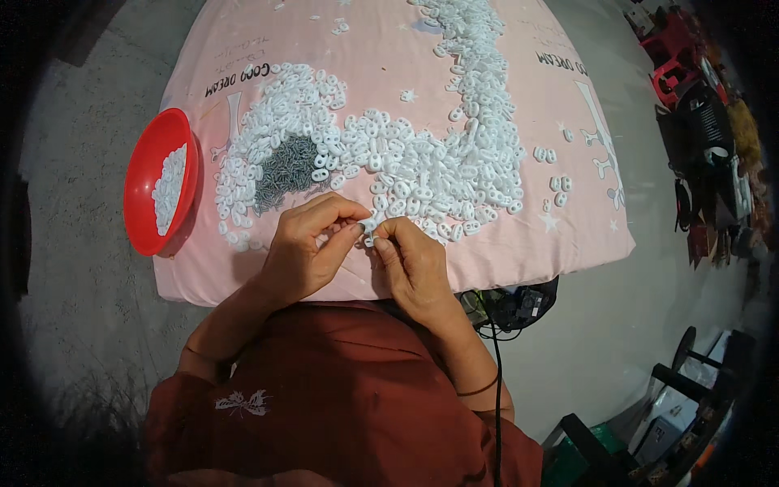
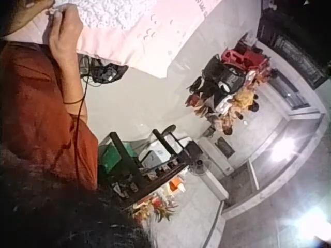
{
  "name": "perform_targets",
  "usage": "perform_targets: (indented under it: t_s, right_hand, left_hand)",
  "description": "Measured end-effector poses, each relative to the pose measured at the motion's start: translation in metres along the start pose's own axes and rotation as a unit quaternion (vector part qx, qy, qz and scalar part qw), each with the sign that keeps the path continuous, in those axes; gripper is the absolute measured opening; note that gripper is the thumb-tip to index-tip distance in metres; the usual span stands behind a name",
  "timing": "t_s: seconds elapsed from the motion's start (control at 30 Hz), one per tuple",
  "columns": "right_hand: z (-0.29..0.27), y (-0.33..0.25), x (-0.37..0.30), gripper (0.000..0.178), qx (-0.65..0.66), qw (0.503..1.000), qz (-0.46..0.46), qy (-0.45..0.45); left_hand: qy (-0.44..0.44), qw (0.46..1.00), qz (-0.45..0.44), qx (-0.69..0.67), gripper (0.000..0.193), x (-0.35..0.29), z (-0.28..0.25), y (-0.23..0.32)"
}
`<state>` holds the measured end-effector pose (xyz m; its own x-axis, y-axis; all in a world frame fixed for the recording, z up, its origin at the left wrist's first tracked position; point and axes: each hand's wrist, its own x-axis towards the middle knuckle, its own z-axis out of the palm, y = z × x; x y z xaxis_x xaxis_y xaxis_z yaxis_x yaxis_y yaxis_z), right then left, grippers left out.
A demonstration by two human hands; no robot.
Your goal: The person assembles small plastic pieces by inserting metal components into them by hand on a table.
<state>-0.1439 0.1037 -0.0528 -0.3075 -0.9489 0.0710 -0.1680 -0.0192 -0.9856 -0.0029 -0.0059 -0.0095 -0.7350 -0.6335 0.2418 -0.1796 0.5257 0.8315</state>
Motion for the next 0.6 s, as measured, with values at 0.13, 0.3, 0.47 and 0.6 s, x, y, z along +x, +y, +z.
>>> perform_targets:
  t_s: [0.13,0.3,0.47,0.6]
  right_hand:
    - [-0.0009,-0.0013,0.0005,0.007,-0.013,1.000,0.001,-0.006]
    - [-0.0009,-0.0009,-0.0001,0.008,-0.017,1.000,0.008,-0.006]
    - [-0.0011,-0.0012,0.0001,0.008,-0.014,1.000,0.003,-0.006]
    - [-0.0021,-0.0058,0.0009,0.009,-0.027,1.000,0.000,-0.010]
  left_hand:
    - [-0.002,0.999,0.027,0.028,0.011,0.0000,-0.0003,-0.0009]
    - [0.012,0.997,0.060,0.042,0.011,0.0010,0.0006,-0.0013]
    - [0.010,0.998,0.055,0.037,0.011,0.0018,-0.0009,0.0000]
    - [0.006,0.998,0.055,0.035,0.011,0.0021,-0.0009,0.0010]
